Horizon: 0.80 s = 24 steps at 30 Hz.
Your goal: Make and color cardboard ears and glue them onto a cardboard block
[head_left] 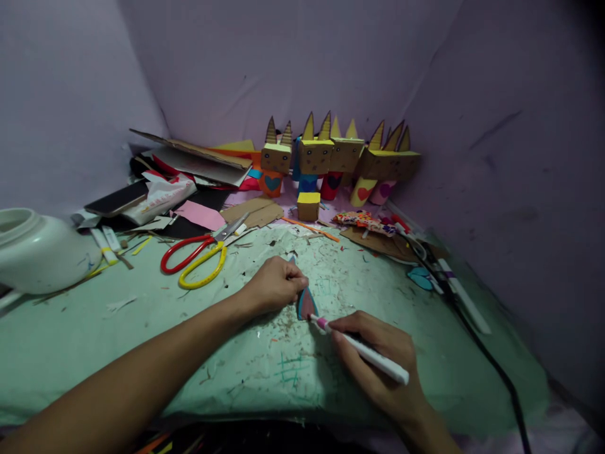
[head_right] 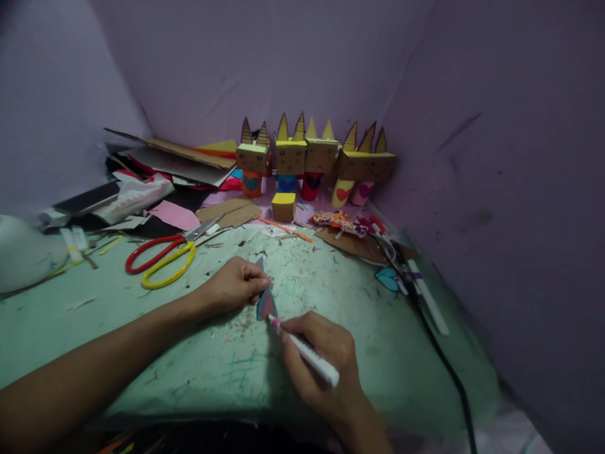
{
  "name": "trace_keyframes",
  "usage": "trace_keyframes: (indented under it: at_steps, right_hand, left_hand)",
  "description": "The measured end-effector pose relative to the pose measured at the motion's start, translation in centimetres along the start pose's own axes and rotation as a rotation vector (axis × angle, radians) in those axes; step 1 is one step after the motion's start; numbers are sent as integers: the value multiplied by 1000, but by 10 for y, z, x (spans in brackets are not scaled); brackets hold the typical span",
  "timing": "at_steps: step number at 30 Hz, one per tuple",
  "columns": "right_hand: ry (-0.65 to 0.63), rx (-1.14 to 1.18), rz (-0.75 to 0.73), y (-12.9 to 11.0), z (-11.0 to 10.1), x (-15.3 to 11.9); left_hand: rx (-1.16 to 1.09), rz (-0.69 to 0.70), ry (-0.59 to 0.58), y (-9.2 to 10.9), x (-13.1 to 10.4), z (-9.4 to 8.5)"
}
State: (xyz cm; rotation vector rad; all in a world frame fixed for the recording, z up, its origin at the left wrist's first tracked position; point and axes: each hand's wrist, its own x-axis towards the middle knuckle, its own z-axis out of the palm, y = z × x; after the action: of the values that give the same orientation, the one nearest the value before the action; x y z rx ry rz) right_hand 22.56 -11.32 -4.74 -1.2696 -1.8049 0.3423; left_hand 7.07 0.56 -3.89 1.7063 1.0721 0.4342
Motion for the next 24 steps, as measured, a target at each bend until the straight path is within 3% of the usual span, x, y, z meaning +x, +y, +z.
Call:
trace_keyframes:
  at_steps: [24]
  right_hand:
    - [24,87,-23,6,6,3]
  left_hand:
    - [5,23,5,-8,3,-1]
